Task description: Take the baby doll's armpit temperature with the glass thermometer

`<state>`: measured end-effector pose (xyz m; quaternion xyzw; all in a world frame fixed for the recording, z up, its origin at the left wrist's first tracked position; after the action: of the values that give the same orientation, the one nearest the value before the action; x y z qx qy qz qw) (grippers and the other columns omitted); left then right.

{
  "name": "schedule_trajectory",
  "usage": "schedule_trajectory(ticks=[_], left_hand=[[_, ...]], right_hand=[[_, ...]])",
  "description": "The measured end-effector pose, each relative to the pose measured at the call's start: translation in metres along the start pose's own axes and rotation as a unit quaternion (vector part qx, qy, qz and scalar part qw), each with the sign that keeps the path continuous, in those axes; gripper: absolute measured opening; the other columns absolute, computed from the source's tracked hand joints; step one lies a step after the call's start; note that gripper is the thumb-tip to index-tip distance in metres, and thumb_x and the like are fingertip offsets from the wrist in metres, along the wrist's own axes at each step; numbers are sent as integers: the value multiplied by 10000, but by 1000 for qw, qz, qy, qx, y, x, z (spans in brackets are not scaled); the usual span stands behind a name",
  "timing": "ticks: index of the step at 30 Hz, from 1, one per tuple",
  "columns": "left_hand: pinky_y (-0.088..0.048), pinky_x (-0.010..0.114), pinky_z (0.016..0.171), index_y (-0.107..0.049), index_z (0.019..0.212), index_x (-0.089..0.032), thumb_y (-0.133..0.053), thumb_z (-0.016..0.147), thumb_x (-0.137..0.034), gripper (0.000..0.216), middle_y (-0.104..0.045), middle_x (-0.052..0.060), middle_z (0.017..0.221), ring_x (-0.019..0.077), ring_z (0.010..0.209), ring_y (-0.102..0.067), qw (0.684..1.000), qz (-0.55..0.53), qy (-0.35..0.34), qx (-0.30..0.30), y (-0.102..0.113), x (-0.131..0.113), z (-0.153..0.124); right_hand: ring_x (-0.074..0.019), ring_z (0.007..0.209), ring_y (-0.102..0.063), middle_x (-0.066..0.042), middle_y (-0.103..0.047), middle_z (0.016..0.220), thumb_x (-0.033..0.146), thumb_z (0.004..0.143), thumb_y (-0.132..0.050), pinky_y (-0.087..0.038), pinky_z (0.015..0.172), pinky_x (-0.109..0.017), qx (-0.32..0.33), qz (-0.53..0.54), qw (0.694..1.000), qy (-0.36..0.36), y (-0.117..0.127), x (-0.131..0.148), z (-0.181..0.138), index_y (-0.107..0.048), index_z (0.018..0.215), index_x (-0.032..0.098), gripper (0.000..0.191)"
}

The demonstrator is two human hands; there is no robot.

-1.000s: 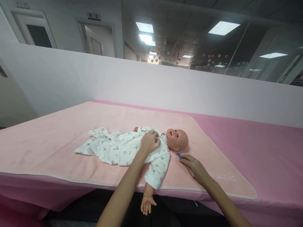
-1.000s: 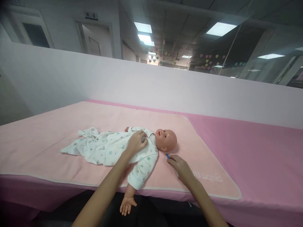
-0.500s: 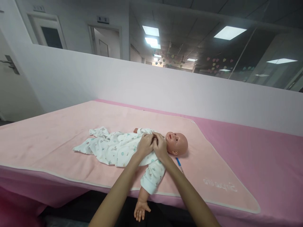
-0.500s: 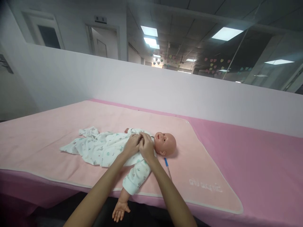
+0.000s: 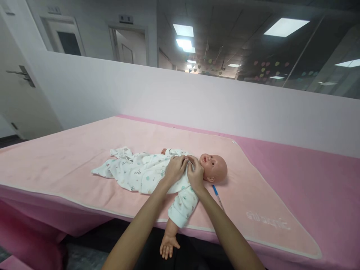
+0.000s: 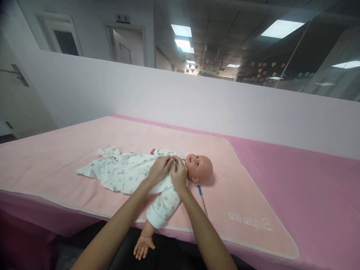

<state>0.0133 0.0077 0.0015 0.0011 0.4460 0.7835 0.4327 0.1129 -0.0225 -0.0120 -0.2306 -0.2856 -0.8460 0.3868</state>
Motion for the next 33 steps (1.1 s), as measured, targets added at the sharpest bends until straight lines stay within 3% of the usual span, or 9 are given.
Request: schedule_trajectory(ticks=[8, 13, 15, 22, 26, 30, 33], left_hand=[[-320, 368, 908, -512, 846, -186, -309, 893, -207, 209, -615, 39, 765, 171, 735, -560, 989, 113, -61, -67, 5, -10, -8], [-291, 403, 930, -539, 884, -200, -340, 871, -191, 200, -632, 53, 868, 206, 891, -558, 975, 122, 8, -186, 24, 0, -12], [-296, 407, 918, -549, 874, -201, -361, 861, -194, 189, -631, 61, 887, 224, 944, -544, 970, 129, 20, -204, 30, 5, -14], [-356, 355, 825, -557, 767, -208, -390, 826, -196, 177, -618, 25, 791, 184, 799, -541, 991, 88, -25, -97, 35, 11, -29], [-363, 351, 815, -550, 802, -204, -396, 803, -198, 154, -615, 31, 822, 184, 799, -534, 995, 67, -10, -79, 38, 13, -41], [-362, 351, 811, -525, 832, -203, -377, 800, -185, 153, -605, 37, 841, 184, 795, -530, 996, 57, -14, -64, 39, 11, -46], [-368, 341, 795, -505, 814, -203, -374, 802, -182, 133, -595, 34, 822, 182, 783, -524, 996, 54, -21, -65, 38, 10, -45]], right_hand=[[-183, 916, -598, -81, -639, 990, 151, 832, -338, -478, 812, -326, -24, 1, 999, -22, -2, 1, -4, -560, 1026, 184, 296], [-180, 972, -595, -96, -634, 1022, 167, 849, -329, -476, 847, -348, -49, 28, 998, -28, -3, -2, -6, -518, 1062, 179, 285], [-176, 988, -591, -100, -632, 1034, 172, 856, -328, -474, 857, -352, -55, 35, 997, -29, -2, -1, -6, -490, 1090, 177, 285], [-172, 998, -585, -102, -632, 1045, 174, 856, -344, -476, 849, -348, -71, 32, 997, -14, 0, 4, -10, -426, 1149, 176, 303], [-181, 947, -592, -87, -644, 974, 142, 836, -330, -462, 853, -369, -71, -4, 997, 30, 0, 5, -9, -491, 1072, 183, 289], [-160, 804, -587, -20, -648, 823, 62, 771, -328, -329, 981, -430, -19, -72, 990, 123, 0, 16, -9, -562, 884, 212, 300], [-163, 811, -566, -14, -636, 817, 70, 746, -377, -265, 1009, -441, 40, -100, 981, 163, -1, 25, -11, -559, 872, 209, 262]])
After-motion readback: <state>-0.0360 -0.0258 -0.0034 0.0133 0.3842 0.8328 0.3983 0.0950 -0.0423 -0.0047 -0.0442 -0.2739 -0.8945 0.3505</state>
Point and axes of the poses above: each hand's wrist, its own z-axis towards the middle knuckle, its own y-axis out of the back of the hand, x = y × z, the point moved 2 cm from there along z, towards the middle knuckle
